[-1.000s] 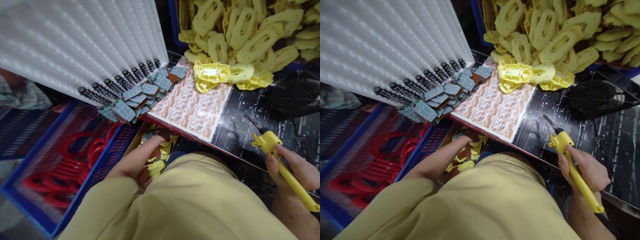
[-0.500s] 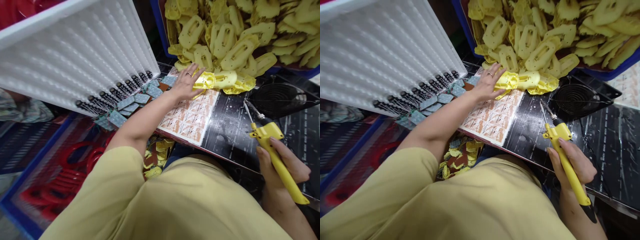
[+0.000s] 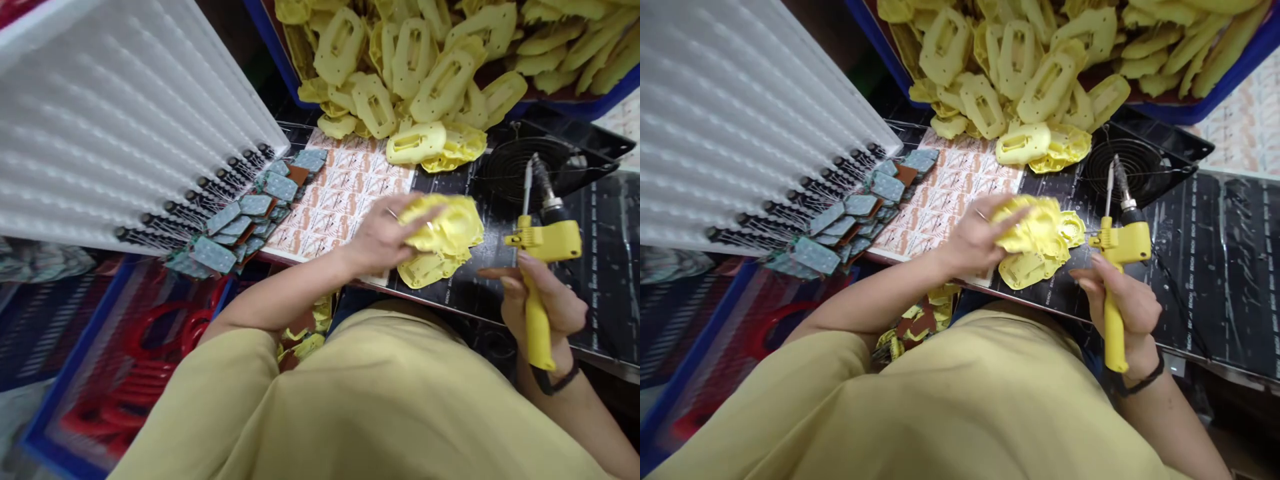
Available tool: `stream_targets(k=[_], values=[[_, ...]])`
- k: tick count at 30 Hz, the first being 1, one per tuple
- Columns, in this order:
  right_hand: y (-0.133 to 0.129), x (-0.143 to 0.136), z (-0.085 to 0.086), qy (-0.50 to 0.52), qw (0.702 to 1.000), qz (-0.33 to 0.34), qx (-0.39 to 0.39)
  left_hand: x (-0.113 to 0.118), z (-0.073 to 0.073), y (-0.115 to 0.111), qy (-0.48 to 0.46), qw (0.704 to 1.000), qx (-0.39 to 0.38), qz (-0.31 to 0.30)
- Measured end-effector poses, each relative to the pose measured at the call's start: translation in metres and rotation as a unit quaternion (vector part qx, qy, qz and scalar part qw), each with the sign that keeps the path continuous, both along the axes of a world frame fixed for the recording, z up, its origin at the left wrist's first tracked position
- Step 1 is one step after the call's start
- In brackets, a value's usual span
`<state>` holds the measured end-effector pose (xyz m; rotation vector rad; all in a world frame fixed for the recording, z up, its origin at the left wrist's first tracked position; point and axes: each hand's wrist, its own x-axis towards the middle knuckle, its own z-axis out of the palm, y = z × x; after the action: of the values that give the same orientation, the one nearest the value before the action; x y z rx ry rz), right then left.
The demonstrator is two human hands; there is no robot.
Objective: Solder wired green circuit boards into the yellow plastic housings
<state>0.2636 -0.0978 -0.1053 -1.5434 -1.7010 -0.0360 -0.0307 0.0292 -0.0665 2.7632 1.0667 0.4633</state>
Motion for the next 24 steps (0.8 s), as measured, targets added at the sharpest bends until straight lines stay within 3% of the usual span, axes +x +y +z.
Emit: stream_targets(k=[3, 5, 8, 11, 14, 19, 24], values=[[-0.001, -0.003, 0.007, -0.040, 0.999, 0.012, 0.027, -0.015, 0.017, 0.022, 0.087, 0.977, -0.089, 0.176], [-0.002, -0.005, 0.012, -0.053, 0.996, 0.020, 0.070, -0.020, 0.021, 0.026, 0.139, 0.963, -0.129, 0.194], [0.000, -0.008, 0.019, -0.085, 0.987, 0.080, 0.108, -0.015, 0.022, 0.014, 0.122, 0.980, -0.075, 0.136], [0.008, -0.015, 0.022, -0.113, 0.978, 0.142, 0.103, 0.002, 0.019, 0.001, 0.065, 0.997, -0.005, 0.039], [0.020, -0.026, 0.023, -0.132, 0.965, 0.197, 0.107, 0.018, 0.012, -0.002, 0.082, 0.995, -0.031, -0.038], [0.017, -0.037, 0.023, -0.157, 0.960, 0.210, 0.098, 0.023, 0.001, -0.007, 0.095, 0.995, -0.025, -0.023], [-0.010, -0.024, 0.025, -0.152, 0.966, 0.195, 0.077, 0.001, 0.002, -0.024, 0.076, 0.997, 0.014, -0.024]])
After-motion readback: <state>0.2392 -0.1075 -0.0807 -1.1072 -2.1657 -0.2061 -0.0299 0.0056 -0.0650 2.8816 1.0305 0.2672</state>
